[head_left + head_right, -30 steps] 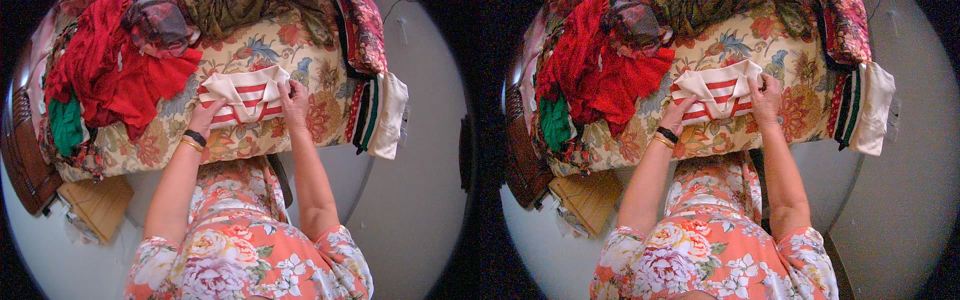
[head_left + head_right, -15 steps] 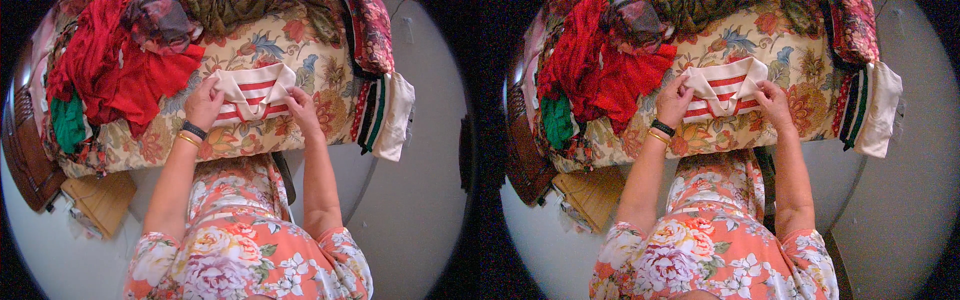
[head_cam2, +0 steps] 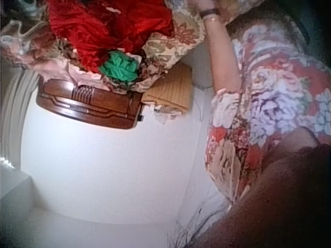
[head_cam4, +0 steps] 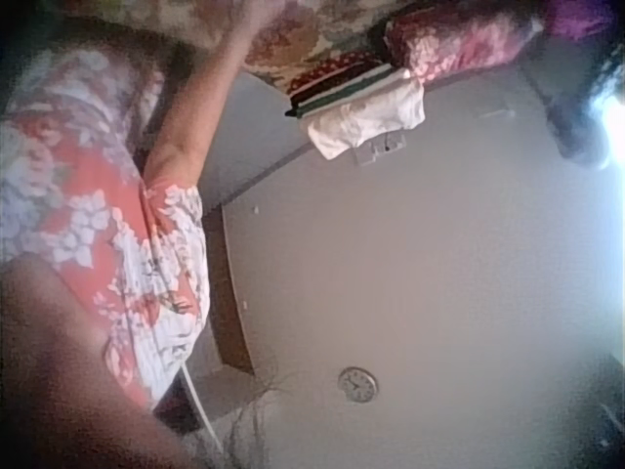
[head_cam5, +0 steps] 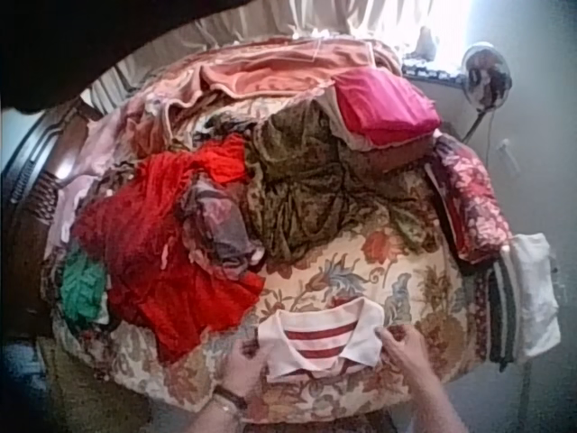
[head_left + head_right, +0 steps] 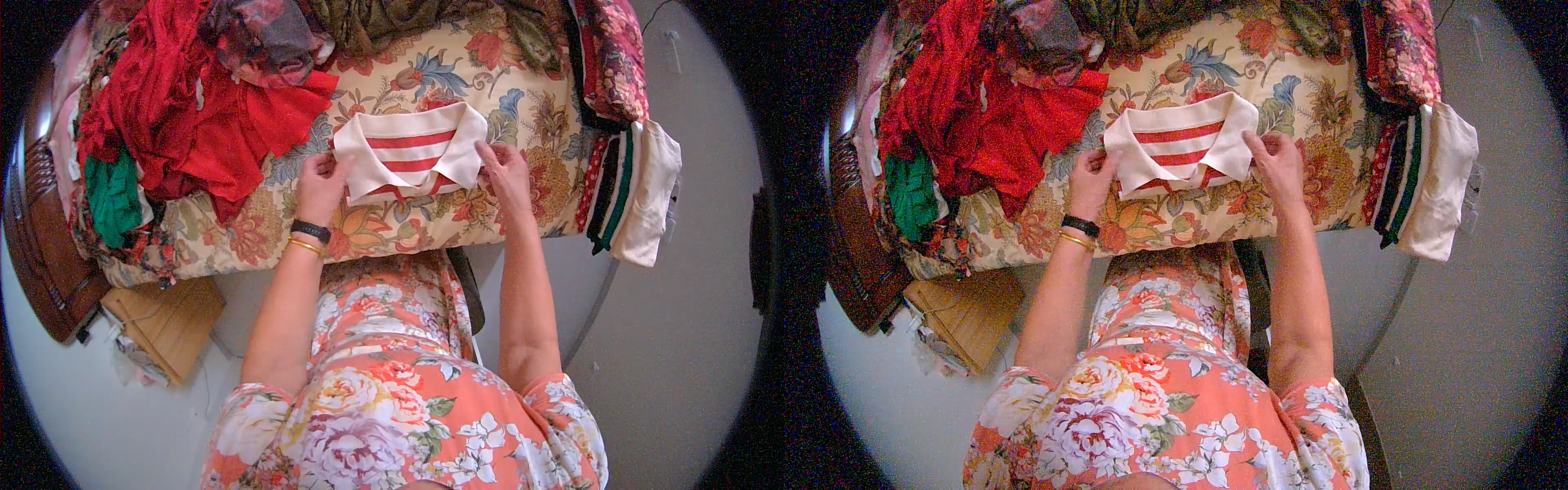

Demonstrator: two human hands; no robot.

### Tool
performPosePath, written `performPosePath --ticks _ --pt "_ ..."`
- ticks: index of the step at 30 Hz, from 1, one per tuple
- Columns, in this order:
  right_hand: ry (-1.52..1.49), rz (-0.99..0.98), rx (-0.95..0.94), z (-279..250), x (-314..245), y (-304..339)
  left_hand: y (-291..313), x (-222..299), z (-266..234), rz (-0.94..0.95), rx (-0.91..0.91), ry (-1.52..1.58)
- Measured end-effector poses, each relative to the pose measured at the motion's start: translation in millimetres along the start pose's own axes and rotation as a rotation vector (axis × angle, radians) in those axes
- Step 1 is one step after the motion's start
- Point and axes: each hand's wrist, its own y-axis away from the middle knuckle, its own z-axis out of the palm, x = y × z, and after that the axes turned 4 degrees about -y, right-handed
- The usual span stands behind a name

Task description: The person picks up and folds several items of clothing including a striped polo shirt, a green t-shirt, a red fabric item, and a white t-shirt, placing each one into a stack on a bed.

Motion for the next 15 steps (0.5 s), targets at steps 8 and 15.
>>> performPosePath --ticks 8,15 --pt "-0.321 0.304 -0.487 16 6 -17 -2 -11 21 -0.285 -0.397 0.602" --pt "-0.373 0.291 -0.592 10 4 -5 -4 0 15 -0.369 -0.545 0.756"
